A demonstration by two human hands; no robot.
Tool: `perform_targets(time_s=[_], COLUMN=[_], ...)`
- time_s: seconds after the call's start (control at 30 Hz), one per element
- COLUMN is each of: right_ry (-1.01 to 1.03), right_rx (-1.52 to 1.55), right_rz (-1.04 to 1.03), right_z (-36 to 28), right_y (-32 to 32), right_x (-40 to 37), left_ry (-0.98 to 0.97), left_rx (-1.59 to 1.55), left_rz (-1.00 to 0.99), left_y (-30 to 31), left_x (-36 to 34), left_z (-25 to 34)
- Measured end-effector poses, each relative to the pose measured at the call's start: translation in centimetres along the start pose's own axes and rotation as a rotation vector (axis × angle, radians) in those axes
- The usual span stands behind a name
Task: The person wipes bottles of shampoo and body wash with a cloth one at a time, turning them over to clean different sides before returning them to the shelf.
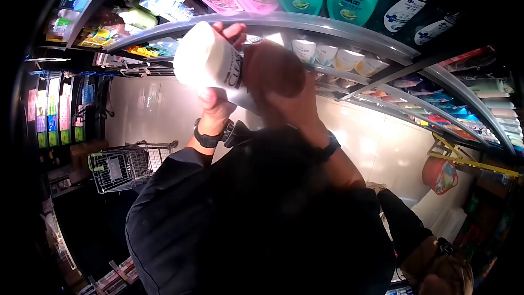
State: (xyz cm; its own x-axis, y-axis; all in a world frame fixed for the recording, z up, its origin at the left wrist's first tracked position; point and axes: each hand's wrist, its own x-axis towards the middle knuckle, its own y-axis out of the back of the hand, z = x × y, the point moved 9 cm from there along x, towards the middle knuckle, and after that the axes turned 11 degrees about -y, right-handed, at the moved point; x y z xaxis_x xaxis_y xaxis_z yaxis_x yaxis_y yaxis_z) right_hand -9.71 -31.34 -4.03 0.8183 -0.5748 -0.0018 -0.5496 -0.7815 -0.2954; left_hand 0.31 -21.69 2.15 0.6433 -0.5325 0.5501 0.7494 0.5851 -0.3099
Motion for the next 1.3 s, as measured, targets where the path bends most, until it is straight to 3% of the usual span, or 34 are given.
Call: perform_targets(time_s=[0.03,0.13,0.23,0.3,0.4,0.47,0.53,0.6,0.63,0.87,0.9,0.93,1.03,1.1,1.23,1.3], right_ry=[0.010,0.051,0.078,-0.005,0.059,0.124,0.108,0.011,-0.058,-0.120,-0.004,0.115,0.050,0.057,-0.037,-0.124], right_rx=[0.021,-0.288,-0.082,-0.109,0.001,-0.035,-0.177,-0.214,-0.205,-0.116,-0.223,-0.332,-0.106,-0.111,-0.138,0.025], right_rz=[-0.010,-0.017,0.061,0.116,0.119,0.066,-0.015,-0.086,-0.119,-0.107,-0.072,-0.037,-0.014,-0.052,-0.142,-0.139], right_z=[0.5,0.7,0.3,-2.4,-3.1,-3.3,-3.2,-1.1,0.6,0.1,-2.0,-4.1,-2.8,-2.3,0.4,3.0], right_y=[0.1,0.1,0.8,0.3,0.3,-0.1,-0.6,-0.4,-0.1,-0.9,-1.4,-1.8,-0.5,-0.5,0.7,1.9], right_x=[-0.1,-0.8,-1.5,-1.7,-1.6,-1.5,-0.9,-0.5,-0.5,-1.4,-1.4,-1.4,-0.5,-0.5,-0.2,0.1], left_ry=[-0.034,-0.102,-0.130,-0.089,-0.164,-0.114,0.094,0.021,-0.067,0.094,0.099,0.167,0.300,0.249,-0.089,-0.282], left_rx=[0.015,-0.090,-0.067,-0.019,0.151,0.062,-0.123,-0.105,-0.131,-0.253,-0.262,-0.284,-0.241,-0.181,-0.177,-0.423], left_rz=[0.017,-0.022,-0.118,-0.172,-0.206,-0.076,0.157,0.201,0.185,-0.042,-0.129,-0.095,-0.025,0.013,0.078,-0.103], left_y=[0.3,-0.4,-0.8,-1.1,0.2,0.8,-0.4,0.3,0.4,-0.7,-1.3,-1.4,-1.8,-1.5,1.0,1.5], left_x=[0.3,0.3,-0.2,-1.4,-2.6,-2.8,-1.2,0.0,0.3,-0.6,-1.0,-1.6,-2.3,-1.7,0.1,1.0], left_z=[0.6,0.9,0.2,-1.1,-2.0,-2.3,-0.8,0.7,1.9,-0.2,-0.7,-1.2,-1.3,-0.6,2.0,3.4])
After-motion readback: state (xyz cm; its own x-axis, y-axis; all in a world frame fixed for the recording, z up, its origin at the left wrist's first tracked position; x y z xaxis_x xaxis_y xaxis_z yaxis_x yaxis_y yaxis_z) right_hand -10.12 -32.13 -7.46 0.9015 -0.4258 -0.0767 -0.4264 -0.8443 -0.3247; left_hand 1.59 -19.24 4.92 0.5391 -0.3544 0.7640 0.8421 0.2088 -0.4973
